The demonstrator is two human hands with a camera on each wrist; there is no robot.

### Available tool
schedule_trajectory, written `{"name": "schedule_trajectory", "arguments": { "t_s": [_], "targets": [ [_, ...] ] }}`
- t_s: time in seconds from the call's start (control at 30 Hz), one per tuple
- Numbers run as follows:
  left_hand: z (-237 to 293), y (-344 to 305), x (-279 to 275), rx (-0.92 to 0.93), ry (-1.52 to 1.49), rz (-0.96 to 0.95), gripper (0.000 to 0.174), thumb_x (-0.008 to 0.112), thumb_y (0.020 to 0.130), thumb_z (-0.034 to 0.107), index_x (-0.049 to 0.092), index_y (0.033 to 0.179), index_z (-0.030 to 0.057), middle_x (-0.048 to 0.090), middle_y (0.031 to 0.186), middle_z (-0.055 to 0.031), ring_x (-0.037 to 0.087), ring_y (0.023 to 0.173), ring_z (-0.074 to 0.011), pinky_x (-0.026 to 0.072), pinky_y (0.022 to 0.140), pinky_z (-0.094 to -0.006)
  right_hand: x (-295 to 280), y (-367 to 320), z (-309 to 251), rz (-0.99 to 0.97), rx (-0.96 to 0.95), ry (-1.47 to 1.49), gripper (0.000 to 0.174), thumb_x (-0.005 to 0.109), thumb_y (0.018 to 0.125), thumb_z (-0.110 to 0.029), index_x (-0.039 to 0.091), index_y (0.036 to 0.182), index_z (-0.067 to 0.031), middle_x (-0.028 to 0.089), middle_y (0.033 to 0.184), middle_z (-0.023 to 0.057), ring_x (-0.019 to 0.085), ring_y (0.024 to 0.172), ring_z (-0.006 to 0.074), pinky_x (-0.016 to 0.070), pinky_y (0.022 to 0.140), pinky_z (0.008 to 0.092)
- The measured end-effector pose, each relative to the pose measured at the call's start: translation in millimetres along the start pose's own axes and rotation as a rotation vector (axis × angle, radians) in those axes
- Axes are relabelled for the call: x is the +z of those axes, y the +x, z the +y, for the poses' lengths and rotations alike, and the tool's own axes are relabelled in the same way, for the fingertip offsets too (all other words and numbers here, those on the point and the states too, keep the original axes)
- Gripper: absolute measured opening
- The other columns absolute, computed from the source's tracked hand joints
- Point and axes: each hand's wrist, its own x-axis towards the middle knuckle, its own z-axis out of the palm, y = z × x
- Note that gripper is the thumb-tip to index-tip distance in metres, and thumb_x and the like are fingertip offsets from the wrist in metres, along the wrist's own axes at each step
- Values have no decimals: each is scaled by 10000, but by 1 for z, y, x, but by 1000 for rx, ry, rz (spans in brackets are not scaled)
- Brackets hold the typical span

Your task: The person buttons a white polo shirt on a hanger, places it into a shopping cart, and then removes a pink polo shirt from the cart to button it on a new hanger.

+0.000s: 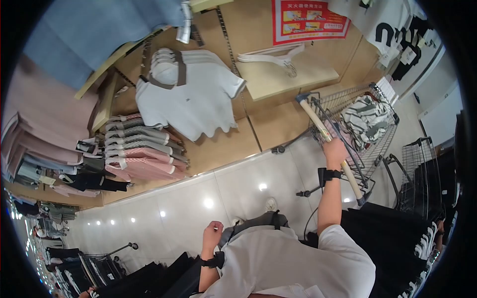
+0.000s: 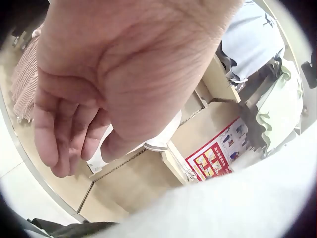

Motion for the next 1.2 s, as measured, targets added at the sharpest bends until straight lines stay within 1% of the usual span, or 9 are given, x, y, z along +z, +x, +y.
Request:
{"name": "schedule_trajectory", "arguments": {
  "t_s": [0.1,0.17,0.5,0.57,0.73,0.97,1.0,1.03,1.2],
  "targets": [
    [-22,-6,-14,-6,-77,21,175,604,907,159,636,969,-2,687,840,-64,668,649,-151,522,541,-267,4,-6,2,37,1,-28,269,628,774,-277,717,876,-45,701,877,194,689,825,367,554,728,438],
    [-43,-9,-25,-18,-79,61,215,642,886,201,642,934,-8,687,782,-113,686,617,-212,527,583,-316,1,-13,2,48,-14,-22,254,619,778,-260,719,878,-48,701,880,195,687,828,373,553,728,443],
    [-99,4,-72,39,-34,27,216,633,883,212,646,919,-1,695,790,-118,683,592,-216,523,575,-318,-11,-42,-1,68,26,37,245,606,784,-221,717,882,-26,695,901,212,677,861,395,541,775,457],
    [-105,8,-78,33,-21,29,214,631,884,212,646,917,1,695,786,-119,683,592,-218,523,575,-318,-9,-51,-6,64,29,31,202,637,790,-210,724,878,-50,703,886,187,687,856,363,551,738,444],
    [-107,11,-72,46,-11,-2,211,630,885,214,647,916,7,695,767,-112,685,599,-213,525,586,-319,-7,-67,-10,87,-29,41,260,598,784,-225,716,854,-6,688,850,233,681,810,387,547,736,449],
    [-109,11,-59,99,-26,25,187,625,890,189,645,928,7,700,780,-119,686,609,-222,526,591,-334,-2,-104,-13,47,-13,38,279,580,785,-227,719,883,-5,688,872,230,677,836,390,541,763,452],
    [-111,10,-58,135,-1,24,174,617,897,167,640,935,-1,690,794,-94,677,604,-173,518,512,-281,-5,-111,-13,26,-20,42,284,582,782,-227,721,896,-8,689,876,228,677,846,388,540,770,456],
    [-118,5,-57,125,-9,22,174,617,897,167,640,935,-1,690,794,-94,677,604,-173,518,512,-281,-5,-119,-12,24,-27,32,284,582,782,-227,721,896,-8,689,876,228,677,846,388,540,770,456],
    [-147,-2,-33,50,-74,30,170,618,892,161,639,944,0,704,812,-131,684,612,-225,526,567,-329,-7,-143,-4,72,-23,32,286,579,782,-226,711,903,-3,686,879,234,672,854,397,538,786,457]
  ]
}}
